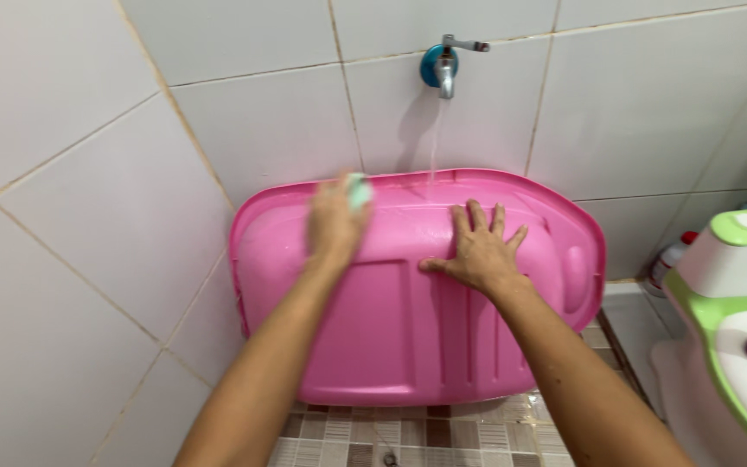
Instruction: The person scrubs a pink baby bathtub with a brush, rinses it under a wall tap, and then prepares a soapy solution in a blue bucket using a scoop and purple liquid soap.
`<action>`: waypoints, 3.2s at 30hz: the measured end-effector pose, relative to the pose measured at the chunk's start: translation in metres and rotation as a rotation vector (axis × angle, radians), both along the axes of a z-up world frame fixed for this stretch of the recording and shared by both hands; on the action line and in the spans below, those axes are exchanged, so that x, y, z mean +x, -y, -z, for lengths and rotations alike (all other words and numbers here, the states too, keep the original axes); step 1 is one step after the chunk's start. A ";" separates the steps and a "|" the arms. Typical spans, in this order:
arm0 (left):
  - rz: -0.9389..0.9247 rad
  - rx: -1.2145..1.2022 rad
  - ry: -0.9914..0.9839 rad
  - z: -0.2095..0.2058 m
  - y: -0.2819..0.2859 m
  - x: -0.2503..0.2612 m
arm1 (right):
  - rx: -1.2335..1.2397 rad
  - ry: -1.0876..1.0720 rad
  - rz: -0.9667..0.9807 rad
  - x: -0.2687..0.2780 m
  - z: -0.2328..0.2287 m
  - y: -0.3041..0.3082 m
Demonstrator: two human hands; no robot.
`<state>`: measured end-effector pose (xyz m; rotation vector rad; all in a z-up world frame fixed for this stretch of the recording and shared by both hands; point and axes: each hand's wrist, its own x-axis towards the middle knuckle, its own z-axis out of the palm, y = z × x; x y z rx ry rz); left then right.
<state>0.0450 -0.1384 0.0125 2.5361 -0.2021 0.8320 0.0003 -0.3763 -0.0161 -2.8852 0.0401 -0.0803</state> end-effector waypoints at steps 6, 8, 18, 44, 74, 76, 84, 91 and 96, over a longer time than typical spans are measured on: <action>-0.072 -0.053 0.082 0.001 -0.032 -0.024 | -0.121 0.075 -0.118 0.016 0.020 -0.024; 0.020 0.028 0.054 0.011 -0.027 -0.027 | -0.233 0.155 -0.190 0.006 0.023 -0.035; -0.201 -0.482 -0.029 0.055 -0.165 -0.015 | -0.316 0.150 -0.206 -0.022 0.009 -0.049; 0.099 -0.055 -0.724 -0.062 -0.132 -0.093 | -0.148 0.415 -0.516 -0.157 0.001 -0.011; 0.117 -1.207 -0.387 -0.014 -0.309 -0.109 | 0.152 0.496 -0.006 -0.072 -0.079 0.059; 0.253 -1.385 -0.416 -0.005 -0.315 -0.097 | 0.283 0.557 -0.011 -0.069 -0.076 0.073; 0.644 -1.756 -0.364 -0.009 -0.300 -0.075 | 0.817 0.520 0.072 -0.038 0.012 0.111; 0.819 -1.483 -0.360 -0.128 -0.286 -0.066 | 1.057 0.350 0.205 -0.028 0.085 0.073; 0.797 -1.182 -0.390 -0.203 -0.256 -0.067 | 1.144 0.459 0.020 0.002 0.059 0.021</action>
